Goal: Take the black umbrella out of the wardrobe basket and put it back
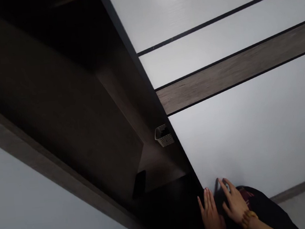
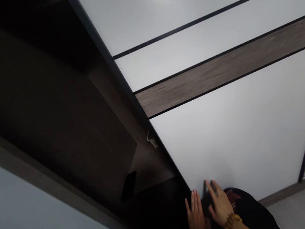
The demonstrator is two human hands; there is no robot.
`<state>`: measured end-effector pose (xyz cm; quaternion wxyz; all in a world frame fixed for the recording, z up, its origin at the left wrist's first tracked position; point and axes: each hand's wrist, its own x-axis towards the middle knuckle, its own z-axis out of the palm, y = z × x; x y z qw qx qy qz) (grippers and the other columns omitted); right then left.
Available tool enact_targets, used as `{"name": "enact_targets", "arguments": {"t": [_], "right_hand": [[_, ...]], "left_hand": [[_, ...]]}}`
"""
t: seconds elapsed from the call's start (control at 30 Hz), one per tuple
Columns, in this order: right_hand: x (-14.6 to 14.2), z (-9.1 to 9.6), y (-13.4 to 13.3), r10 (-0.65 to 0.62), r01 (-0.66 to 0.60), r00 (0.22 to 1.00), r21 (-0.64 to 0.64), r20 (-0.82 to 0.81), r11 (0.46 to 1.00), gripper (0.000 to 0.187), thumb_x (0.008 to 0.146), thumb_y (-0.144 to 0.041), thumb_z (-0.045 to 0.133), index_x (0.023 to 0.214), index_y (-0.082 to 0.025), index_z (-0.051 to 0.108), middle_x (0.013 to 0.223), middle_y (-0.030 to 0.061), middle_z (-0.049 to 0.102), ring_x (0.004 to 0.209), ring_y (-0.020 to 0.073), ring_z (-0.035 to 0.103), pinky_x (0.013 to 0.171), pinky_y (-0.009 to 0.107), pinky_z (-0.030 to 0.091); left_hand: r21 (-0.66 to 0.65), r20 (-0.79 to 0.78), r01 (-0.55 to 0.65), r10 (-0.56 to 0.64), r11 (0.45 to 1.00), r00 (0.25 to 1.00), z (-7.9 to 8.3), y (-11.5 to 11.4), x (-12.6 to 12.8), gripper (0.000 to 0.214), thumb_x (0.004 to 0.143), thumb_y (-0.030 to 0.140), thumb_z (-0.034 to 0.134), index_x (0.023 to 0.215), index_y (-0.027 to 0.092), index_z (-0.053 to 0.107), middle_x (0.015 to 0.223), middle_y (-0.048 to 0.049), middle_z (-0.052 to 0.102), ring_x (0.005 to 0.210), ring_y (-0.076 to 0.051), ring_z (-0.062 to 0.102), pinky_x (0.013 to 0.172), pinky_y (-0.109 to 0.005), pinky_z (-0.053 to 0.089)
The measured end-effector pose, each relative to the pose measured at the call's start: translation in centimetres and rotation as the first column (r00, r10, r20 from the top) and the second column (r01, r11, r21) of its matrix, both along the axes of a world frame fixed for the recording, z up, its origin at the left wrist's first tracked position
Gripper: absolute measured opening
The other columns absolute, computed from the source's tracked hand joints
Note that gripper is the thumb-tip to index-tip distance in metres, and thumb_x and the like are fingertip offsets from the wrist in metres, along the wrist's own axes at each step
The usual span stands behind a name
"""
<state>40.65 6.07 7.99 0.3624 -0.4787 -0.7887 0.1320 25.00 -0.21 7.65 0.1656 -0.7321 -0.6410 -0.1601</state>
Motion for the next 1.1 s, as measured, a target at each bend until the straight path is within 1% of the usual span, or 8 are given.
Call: {"name": "enact_targets", "arguments": {"t": [0.13,0.27,0.5,0.6,0.73,0.87,0.97,1.1], "right_hand": [[2.6,1.6,0.9,-0.174,0.184,0.977,0.083,-0.122,0.979,0.099,0.08,-0.021,0.051,0.163,-0.028,-0.002,0.167,0.0124,-0.004,0.149,0.0418,0.023,0.113,0.056,0.04],[4.8,1.0,2.5,-0.306,0.311,0.945,0.028,-0.116,0.95,0.107,0.078,-0.027,0.059,0.163,-0.025,-0.005,0.165,0.0139,-0.019,0.149,0.0499,0.016,0.11,0.061,0.04],[4.6,0.1,3.0,-0.206,0.207,0.978,0.023,-0.036,0.978,0.113,0.075,-0.019,0.061,0.162,-0.03,-0.011,0.165,0.0132,-0.023,0.151,0.0456,0.014,0.114,0.058,0.037],[4.5,-0.4,2.9,-0.178,0.178,0.984,0.013,0.001,0.984,0.116,0.072,-0.017,0.062,0.163,-0.03,-0.009,0.165,0.0142,-0.021,0.15,0.046,0.018,0.114,0.058,0.036],[5.5,-0.3,2.5,-0.103,0.103,0.995,0.013,-0.004,0.995,0.109,0.072,-0.019,0.061,0.164,-0.028,0.002,0.167,0.0131,-0.016,0.151,0.0424,0.019,0.115,0.056,0.036],[7.6,2.5,2.9,-0.038,0.047,0.996,0.123,-0.077,0.991,0.093,0.082,-0.025,0.055,0.164,-0.03,0.01,0.168,0.0093,0.001,0.15,0.0373,0.023,0.115,0.055,0.038],[10.0,5.6,4.7,-0.052,0.088,0.987,0.238,-0.155,0.967,0.084,0.09,-0.034,0.051,0.163,-0.031,0.011,0.167,0.0096,0.008,0.148,0.0377,0.028,0.113,0.057,0.04],[14.1,9.4,8.7,-0.171,0.244,0.955,0.314,-0.244,0.917,0.084,0.092,-0.047,0.052,0.163,-0.024,0.014,0.167,0.0142,0.003,0.149,0.0436,0.022,0.111,0.065,0.037]], "left_hand": [[-0.138,0.091,-0.07,0.084,0.988,0.992,0.3,-0.3,0.8,0.096,0.074,0.018,0.055,0.162,0.012,0.015,0.165,-0.0133,0.018,0.152,-0.035,0.025,0.123,-0.064,0.025],[-0.195,0.162,-0.135,0.167,0.971,0.972,0.9,-0.4,1.5,0.095,0.073,0.019,0.056,0.161,0.012,0.022,0.165,-0.0142,0.018,0.152,-0.037,0.025,0.123,-0.066,0.022],[0.099,0.123,-0.079,0.066,0.992,0.99,2.0,-0.2,2.6,0.099,0.072,0.014,0.057,0.163,0.015,0.018,0.166,-0.013,0.019,0.153,-0.035,0.022,0.125,-0.058,0.023],[0.235,0.076,-0.006,-0.012,0.972,0.997,4.7,0.5,3.1,0.101,0.074,0.011,0.056,0.164,0.015,0.011,0.166,-0.0146,0.021,0.153,-0.035,0.023,0.124,-0.059,0.023],[0.392,0.062,-0.045,0.023,0.919,0.998,11.8,3.0,4.2,0.097,0.08,0.014,0.062,0.163,0.019,0.012,0.167,-0.0164,0.017,0.152,-0.039,0.021,0.121,-0.064,0.026],[0.463,0.024,-0.111,0.113,0.879,0.993,18.2,5.8,4.8,0.102,0.081,0.037,0.078,0.162,0.02,0.019,0.168,-0.0199,0.008,0.152,-0.047,0.014,0.118,-0.069,0.025],[0.47,-0.032,-0.134,0.168,0.872,0.985,19.5,6.7,4.5,0.108,0.077,0.045,0.083,0.162,0.019,0.021,0.168,-0.0208,0.002,0.151,-0.049,0.011,0.117,-0.071,0.026],[0.489,-0.085,-0.153,0.221,0.859,0.972,19.0,6.6,3.6,0.109,0.08,0.043,0.083,0.163,0.023,0.016,0.168,-0.0195,0.002,0.151,-0.049,0.016,0.116,-0.069,0.03]]}}
